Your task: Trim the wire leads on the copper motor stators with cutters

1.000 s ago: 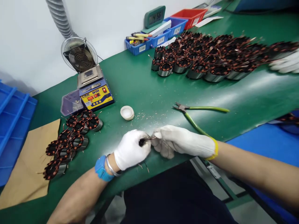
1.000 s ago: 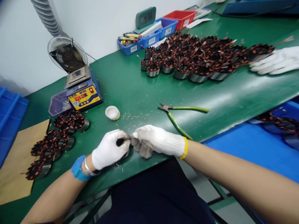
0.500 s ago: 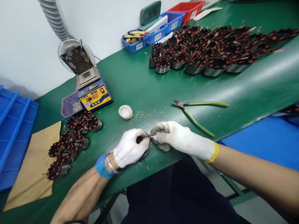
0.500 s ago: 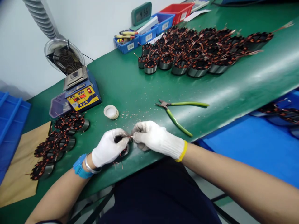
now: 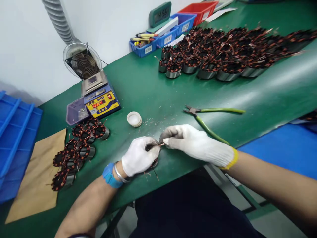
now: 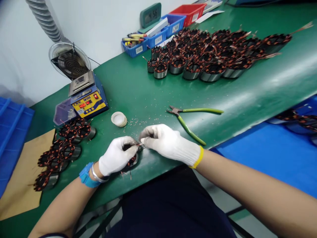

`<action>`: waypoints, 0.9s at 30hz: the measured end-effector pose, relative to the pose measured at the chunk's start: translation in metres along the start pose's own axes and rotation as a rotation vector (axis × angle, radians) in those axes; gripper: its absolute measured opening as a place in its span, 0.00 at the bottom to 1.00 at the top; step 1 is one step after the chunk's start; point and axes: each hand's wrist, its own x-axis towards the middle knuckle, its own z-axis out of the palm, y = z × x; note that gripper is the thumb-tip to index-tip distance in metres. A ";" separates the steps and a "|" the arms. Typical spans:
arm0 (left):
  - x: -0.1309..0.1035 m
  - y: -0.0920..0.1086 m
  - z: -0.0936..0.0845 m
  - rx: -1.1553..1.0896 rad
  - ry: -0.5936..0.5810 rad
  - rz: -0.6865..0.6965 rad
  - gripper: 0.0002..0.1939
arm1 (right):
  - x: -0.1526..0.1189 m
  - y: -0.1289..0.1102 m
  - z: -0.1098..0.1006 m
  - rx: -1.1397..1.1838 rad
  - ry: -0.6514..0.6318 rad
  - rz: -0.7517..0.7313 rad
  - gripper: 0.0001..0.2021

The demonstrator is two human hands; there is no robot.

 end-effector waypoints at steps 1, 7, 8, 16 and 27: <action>0.000 0.000 0.000 -0.003 0.002 0.007 0.08 | -0.003 0.001 0.000 -0.016 0.020 0.004 0.10; -0.001 -0.002 0.001 -0.021 0.013 0.017 0.08 | -0.010 0.004 -0.005 0.026 -0.016 -0.167 0.12; -0.001 -0.002 0.001 -0.023 0.011 0.021 0.08 | -0.010 0.004 -0.007 0.018 -0.018 -0.200 0.12; 0.000 -0.002 0.001 -0.023 0.013 0.027 0.08 | -0.010 0.003 -0.005 -0.177 0.033 -0.259 0.12; 0.000 -0.005 0.001 0.049 0.020 0.061 0.08 | 0.007 -0.013 -0.007 0.161 -0.330 0.268 0.25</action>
